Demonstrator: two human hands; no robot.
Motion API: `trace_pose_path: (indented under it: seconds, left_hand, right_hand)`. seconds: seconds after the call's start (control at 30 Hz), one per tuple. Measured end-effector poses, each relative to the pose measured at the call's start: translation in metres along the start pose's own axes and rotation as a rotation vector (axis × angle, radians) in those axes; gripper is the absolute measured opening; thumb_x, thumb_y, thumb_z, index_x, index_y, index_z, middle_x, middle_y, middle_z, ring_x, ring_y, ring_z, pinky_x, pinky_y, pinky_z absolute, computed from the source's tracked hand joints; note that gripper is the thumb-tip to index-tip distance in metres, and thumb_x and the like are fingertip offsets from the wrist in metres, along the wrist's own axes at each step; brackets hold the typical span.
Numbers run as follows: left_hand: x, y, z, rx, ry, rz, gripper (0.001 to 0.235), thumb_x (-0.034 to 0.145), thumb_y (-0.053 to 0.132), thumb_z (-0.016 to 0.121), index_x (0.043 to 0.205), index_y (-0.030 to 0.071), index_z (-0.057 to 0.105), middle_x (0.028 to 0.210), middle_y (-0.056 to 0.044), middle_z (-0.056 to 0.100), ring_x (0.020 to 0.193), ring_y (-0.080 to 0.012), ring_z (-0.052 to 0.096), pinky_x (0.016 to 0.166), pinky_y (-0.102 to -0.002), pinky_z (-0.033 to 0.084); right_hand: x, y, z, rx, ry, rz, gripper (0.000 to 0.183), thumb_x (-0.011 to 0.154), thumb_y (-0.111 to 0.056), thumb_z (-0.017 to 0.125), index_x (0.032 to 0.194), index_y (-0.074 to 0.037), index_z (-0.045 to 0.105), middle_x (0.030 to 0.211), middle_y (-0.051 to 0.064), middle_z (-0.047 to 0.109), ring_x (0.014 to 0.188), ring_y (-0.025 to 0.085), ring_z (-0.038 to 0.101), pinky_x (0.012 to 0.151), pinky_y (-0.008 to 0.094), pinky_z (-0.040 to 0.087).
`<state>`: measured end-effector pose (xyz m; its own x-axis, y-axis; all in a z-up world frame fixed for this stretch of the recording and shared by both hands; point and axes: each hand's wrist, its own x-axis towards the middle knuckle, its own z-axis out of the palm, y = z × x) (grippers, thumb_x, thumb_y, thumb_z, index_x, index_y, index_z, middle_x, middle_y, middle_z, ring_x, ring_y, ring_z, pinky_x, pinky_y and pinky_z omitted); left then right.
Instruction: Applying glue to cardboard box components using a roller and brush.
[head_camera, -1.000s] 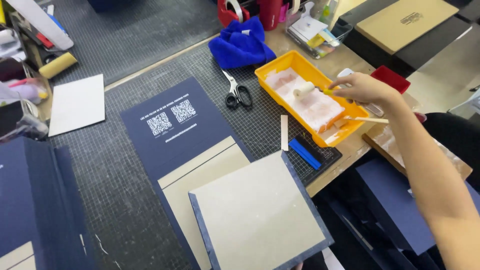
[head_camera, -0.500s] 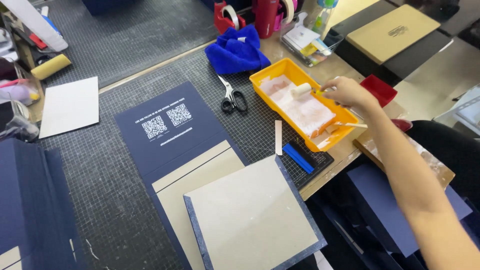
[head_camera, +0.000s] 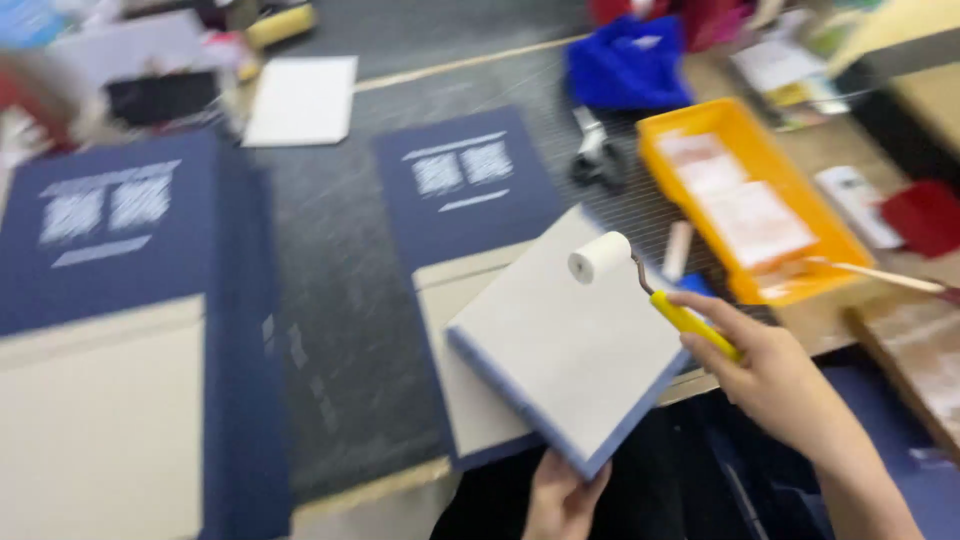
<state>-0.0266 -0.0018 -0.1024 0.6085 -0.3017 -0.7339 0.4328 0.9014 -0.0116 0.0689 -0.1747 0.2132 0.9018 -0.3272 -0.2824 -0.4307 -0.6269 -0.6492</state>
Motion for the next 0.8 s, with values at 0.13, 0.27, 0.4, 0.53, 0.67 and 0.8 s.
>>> trace_pose_path:
  seconds: [0.13,0.27,0.4,0.53,0.67,0.8]
  left_hand:
    - [-0.051,0.013,0.061,0.166,-0.234,-0.057,0.021,0.082,0.003,0.067,0.1,0.005,0.056,0.108,-0.011,0.068,0.11,-0.0228,0.063,0.103,-0.046,0.052]
    - [-0.061,0.021,0.075,0.232,-0.237,-0.102,0.02,0.076,-0.007,0.053,0.07,0.012,0.051,0.082,-0.005,0.065,0.094,-0.0201,0.063,0.102,-0.054,0.051]
    - [-0.059,0.021,0.076,0.171,-0.241,-0.116,0.005,0.094,0.011,0.066,0.093,0.006,0.064,0.111,-0.006,0.072,0.113,-0.0222,0.064,0.102,-0.059,0.055]
    - [-0.054,0.017,0.073,0.15,-0.245,-0.093,0.026,0.092,-0.004,0.058,0.071,0.007,0.049,0.079,-0.004,0.059,0.087,-0.0169,0.063,0.101,-0.061,0.057]
    - [-0.037,0.009,0.064,0.135,-0.271,-0.075,0.034,0.095,-0.004,0.057,0.066,0.01,0.045,0.055,0.002,0.039,0.055,-0.0064,0.045,0.107,-0.06,0.053]
    - [-0.045,0.014,0.072,0.091,-0.322,-0.107,0.029,0.096,0.009,0.062,0.121,-0.004,0.063,0.123,-0.015,0.07,0.119,-0.0263,0.066,0.107,-0.043,0.053]
  right_hand:
    - [-0.008,-0.025,0.059,-0.317,-0.065,-0.19,0.044,0.091,-0.029,0.059,0.135,-0.033,0.059,0.096,0.01,0.078,0.089,0.029,0.076,0.08,0.034,0.05]
    - [-0.004,-0.038,0.099,-0.36,-0.077,-0.454,0.044,0.092,-0.023,0.056,0.136,-0.024,0.055,0.102,0.01,0.077,0.079,0.038,0.073,0.071,0.045,0.054]
    - [-0.007,-0.056,0.112,-0.413,-0.123,-0.421,0.044,0.095,-0.024,0.052,0.139,-0.023,0.053,0.098,0.009,0.077,0.079,0.037,0.072,0.07,0.045,0.053]
    - [-0.002,-0.062,0.124,-0.455,-0.134,-0.417,0.042,0.097,-0.023,0.049,0.139,-0.021,0.051,0.094,0.015,0.075,0.075,0.041,0.07,0.066,0.048,0.053]
    - [-0.008,-0.035,0.129,-0.602,-0.056,-0.513,0.045,0.094,-0.022,0.053,0.139,-0.021,0.05,0.089,0.012,0.074,0.072,0.045,0.068,0.058,0.055,0.052]
    - [-0.053,0.014,0.105,-0.754,-0.089,-0.401,0.049,0.092,-0.029,0.052,0.141,-0.03,0.046,0.076,0.01,0.07,0.066,0.038,0.068,0.059,0.05,0.052]
